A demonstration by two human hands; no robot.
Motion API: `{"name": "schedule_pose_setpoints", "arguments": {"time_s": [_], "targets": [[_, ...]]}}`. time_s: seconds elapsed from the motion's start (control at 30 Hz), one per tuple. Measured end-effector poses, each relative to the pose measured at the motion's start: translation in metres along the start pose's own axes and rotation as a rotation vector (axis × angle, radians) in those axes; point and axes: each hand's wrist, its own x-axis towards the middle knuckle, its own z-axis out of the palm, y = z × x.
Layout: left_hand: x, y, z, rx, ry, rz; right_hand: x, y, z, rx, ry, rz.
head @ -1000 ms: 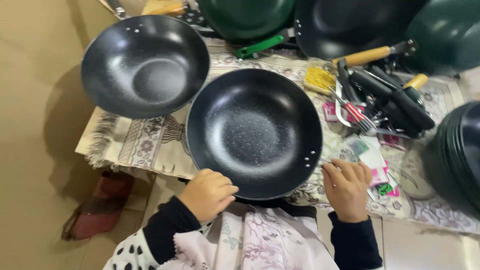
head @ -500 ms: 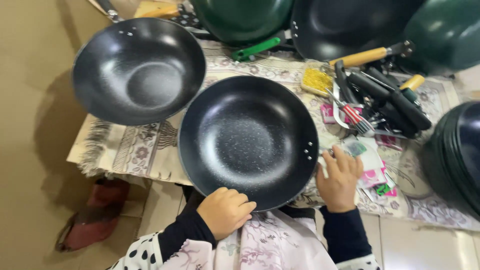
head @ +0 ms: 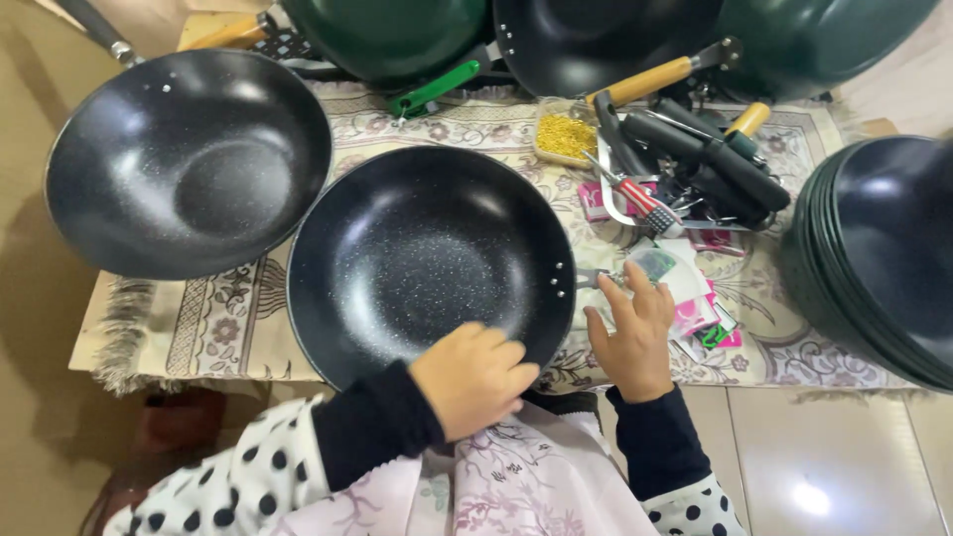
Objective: Assembling handles onto woks using a screwdriver
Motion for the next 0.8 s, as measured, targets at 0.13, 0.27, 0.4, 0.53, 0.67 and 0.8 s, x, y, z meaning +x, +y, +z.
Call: {"name": "schedule_pose_setpoints", "arguments": {"time_s": [0.13,0.27,0.4,0.53,0.67,0.8], "targets": [[0.045,-0.026,0.073,0.007,0.146,0.062,-0.010,0.020,-0.003,-0.077,0.094,0.037],[0.096,-0.052,0.106,0.064,0.280,0.052,-0.022,0.026,-0.011,-0.140,0.027,0.072],[0.121,-0.066,0.142,0.064,0.345,-0.032,-0.034,0.030,-0.009,-0.139,0.000,0.055],[0.130,-0.070,0.174,-0.014,0.332,-0.035,-0.032,0.032,-0.007,-0.178,0.020,0.063],[0.125,-0.069,0.191,-0.076,0.311,-0.104,-0.032,0.037,-0.008,-0.214,0.047,0.025],[0.121,-0.073,0.202,-0.118,0.337,-0.154,-0.034,0.044,-0.012,-0.229,0.066,0.039]]}}
